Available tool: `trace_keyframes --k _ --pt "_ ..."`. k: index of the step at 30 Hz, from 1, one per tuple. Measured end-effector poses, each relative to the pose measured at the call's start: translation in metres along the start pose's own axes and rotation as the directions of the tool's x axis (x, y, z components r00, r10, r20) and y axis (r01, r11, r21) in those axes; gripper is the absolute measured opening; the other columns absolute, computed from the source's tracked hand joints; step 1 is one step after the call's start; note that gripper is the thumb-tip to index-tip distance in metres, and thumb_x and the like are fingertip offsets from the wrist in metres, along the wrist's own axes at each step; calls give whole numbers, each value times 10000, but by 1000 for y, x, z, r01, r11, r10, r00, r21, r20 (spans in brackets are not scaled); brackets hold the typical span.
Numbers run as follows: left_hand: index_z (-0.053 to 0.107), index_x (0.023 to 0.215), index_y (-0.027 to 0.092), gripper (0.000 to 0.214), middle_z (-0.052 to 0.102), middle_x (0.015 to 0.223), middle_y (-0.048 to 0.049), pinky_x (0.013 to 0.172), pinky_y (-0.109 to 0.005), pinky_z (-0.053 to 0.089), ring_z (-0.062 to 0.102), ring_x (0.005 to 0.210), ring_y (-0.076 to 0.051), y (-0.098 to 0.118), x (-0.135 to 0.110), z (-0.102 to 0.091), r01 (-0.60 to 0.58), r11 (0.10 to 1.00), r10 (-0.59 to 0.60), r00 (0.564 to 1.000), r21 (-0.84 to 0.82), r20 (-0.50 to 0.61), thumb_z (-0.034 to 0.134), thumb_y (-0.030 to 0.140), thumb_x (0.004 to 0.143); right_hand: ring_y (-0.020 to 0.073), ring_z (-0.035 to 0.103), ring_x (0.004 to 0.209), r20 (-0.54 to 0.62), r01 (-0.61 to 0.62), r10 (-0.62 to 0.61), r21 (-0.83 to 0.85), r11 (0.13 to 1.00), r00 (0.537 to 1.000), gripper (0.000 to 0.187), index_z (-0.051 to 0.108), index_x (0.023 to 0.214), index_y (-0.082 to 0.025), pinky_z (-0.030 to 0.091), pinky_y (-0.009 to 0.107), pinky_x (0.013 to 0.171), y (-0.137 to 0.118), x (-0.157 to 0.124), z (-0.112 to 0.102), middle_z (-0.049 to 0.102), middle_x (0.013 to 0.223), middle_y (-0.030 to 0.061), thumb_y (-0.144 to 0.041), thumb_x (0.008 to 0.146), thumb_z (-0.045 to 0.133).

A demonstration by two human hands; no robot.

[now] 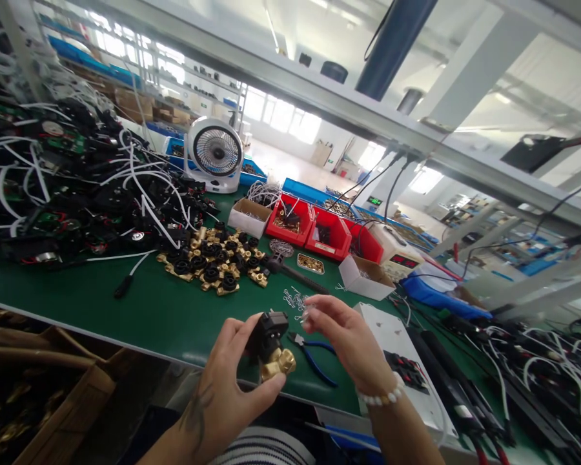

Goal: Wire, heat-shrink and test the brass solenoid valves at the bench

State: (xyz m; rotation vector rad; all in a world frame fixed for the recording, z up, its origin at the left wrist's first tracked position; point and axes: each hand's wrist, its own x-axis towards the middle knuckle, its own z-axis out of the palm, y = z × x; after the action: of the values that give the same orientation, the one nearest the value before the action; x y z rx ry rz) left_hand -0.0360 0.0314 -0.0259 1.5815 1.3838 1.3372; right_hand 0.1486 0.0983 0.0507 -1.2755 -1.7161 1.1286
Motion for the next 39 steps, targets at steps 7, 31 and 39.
trace_keyframes --k 7,31,39 --pt "456 1352 283 676 519 1006 -24 795 -329 547 578 877 -185 30 -8 -4 -151 988 152 987 43 -46 643 239 704 122 659 707 -73 101 -95 81 992 993 91 719 863 -226 545 194 659 -35 -37 11 697 766 -7 -313 837 725" --pt "422 1407 303 831 541 1066 -54 776 -342 574 597 956 -230 35 -13 -10 -235 966 230 971 105 61 686 198 627 118 667 763 -34 336 -350 -202 920 936 107 706 821 -269 535 172 696 -43 -47 17 706 832 -26 -178 864 669" --pt "413 1410 313 863 539 1069 -55 773 -348 584 602 929 -230 28 -8 -10 -292 951 283 954 105 96 693 185 603 145 675 741 -4 203 -204 -99 974 979 116 673 735 -235 541 212 677 -33 -50 14 706 798 -10 -219 850 679"
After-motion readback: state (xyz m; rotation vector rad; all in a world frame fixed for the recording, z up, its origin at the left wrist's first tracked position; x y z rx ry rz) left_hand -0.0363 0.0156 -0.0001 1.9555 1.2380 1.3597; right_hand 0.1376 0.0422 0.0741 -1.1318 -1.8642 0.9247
